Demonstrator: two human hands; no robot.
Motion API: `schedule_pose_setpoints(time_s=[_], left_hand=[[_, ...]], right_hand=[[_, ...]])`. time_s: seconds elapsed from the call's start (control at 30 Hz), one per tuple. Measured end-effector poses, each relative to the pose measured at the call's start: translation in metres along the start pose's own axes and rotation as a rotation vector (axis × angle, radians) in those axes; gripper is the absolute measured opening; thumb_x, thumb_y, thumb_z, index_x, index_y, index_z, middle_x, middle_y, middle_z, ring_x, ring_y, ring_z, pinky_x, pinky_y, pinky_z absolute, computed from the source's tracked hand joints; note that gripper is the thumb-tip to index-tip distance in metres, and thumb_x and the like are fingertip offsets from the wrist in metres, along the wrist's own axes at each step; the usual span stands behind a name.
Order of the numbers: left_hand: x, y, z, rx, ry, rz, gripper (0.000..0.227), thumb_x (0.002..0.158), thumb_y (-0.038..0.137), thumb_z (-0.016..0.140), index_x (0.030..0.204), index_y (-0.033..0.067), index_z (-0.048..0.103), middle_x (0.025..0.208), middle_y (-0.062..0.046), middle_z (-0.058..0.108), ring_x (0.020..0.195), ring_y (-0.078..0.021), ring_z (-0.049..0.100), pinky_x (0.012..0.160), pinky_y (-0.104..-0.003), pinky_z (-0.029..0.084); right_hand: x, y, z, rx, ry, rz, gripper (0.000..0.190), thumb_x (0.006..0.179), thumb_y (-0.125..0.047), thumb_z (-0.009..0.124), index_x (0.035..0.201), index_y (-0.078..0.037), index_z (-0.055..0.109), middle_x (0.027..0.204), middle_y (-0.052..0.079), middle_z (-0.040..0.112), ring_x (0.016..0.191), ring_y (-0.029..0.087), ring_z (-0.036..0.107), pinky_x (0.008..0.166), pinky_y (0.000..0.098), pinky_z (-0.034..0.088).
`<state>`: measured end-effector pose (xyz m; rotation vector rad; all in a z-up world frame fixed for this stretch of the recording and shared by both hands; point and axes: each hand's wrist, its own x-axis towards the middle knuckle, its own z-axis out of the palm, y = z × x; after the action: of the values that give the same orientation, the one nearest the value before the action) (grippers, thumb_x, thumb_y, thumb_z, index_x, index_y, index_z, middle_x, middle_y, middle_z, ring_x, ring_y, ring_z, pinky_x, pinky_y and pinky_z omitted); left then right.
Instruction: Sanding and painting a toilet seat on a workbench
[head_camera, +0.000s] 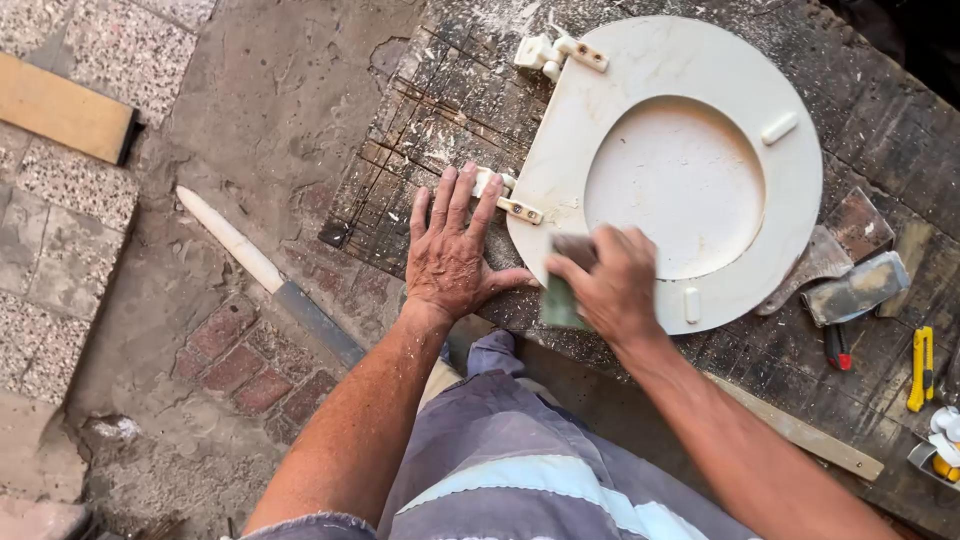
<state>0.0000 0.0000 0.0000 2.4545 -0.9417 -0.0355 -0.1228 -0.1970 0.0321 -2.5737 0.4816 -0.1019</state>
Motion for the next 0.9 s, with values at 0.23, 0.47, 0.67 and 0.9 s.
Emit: schedule_pose_setpoints(time_s=[0.23, 0.47, 0.67, 0.9], left_hand=[[0.002, -0.001, 0.000, 0.012, -0.008, -0.009, 0.131, 0.054, 0.098, 0.059, 0.160, 0.0271, 0.029, 0.163, -0.012, 0.031, 0.152, -0.0321, 0.027, 0.123, -0.057, 0.016], [-0.002, 0.001, -0.001, 0.006, -0.015, 0.004, 0.131, 0.053, 0.096, 0.064, 0.159, 0.0266, 0.032, 0.163, -0.012, 0.031, 0.152, -0.0317, 0.028, 0.124, -0.055, 0.016], [-0.003, 0.001, 0.002, 0.001, -0.001, -0.009, 0.129, 0.054, 0.097, 0.061, 0.159, 0.0281, 0.031, 0.163, -0.011, 0.031, 0.152, -0.0312, 0.028, 0.124, -0.056, 0.016], [-0.002, -0.003, 0.006, -0.001, -0.021, 0.006, 0.127, 0.056, 0.089, 0.071, 0.160, 0.0291, 0.027, 0.163, -0.011, 0.031, 0.153, -0.0323, 0.026, 0.123, -0.058, 0.019]], right_hand=[[-0.023, 0.008, -0.004, -0.034, -0.079, 0.035, 0.057, 0.083, -0.063, 0.075, 0.085, -0.008, 0.059, 0.078, 0.011, 0.060, 0.091, 0.029, 0.059, 0.097, 0.0510, 0.039], [-0.009, -0.012, 0.000, -0.050, -0.036, 0.020, 0.053, 0.081, -0.057, 0.079, 0.085, -0.008, 0.058, 0.074, 0.009, 0.057, 0.087, 0.027, 0.059, 0.093, 0.0474, 0.042], [-0.017, -0.008, -0.004, -0.066, -0.069, 0.073, 0.053, 0.085, -0.058, 0.076, 0.085, -0.008, 0.059, 0.073, 0.009, 0.060, 0.087, 0.025, 0.059, 0.096, 0.0464, 0.042], [0.006, -0.021, 0.009, -0.096, -0.042, -0.043, 0.057, 0.083, -0.062, 0.076, 0.085, -0.008, 0.058, 0.071, 0.011, 0.057, 0.083, 0.028, 0.059, 0.089, 0.0468, 0.043]])
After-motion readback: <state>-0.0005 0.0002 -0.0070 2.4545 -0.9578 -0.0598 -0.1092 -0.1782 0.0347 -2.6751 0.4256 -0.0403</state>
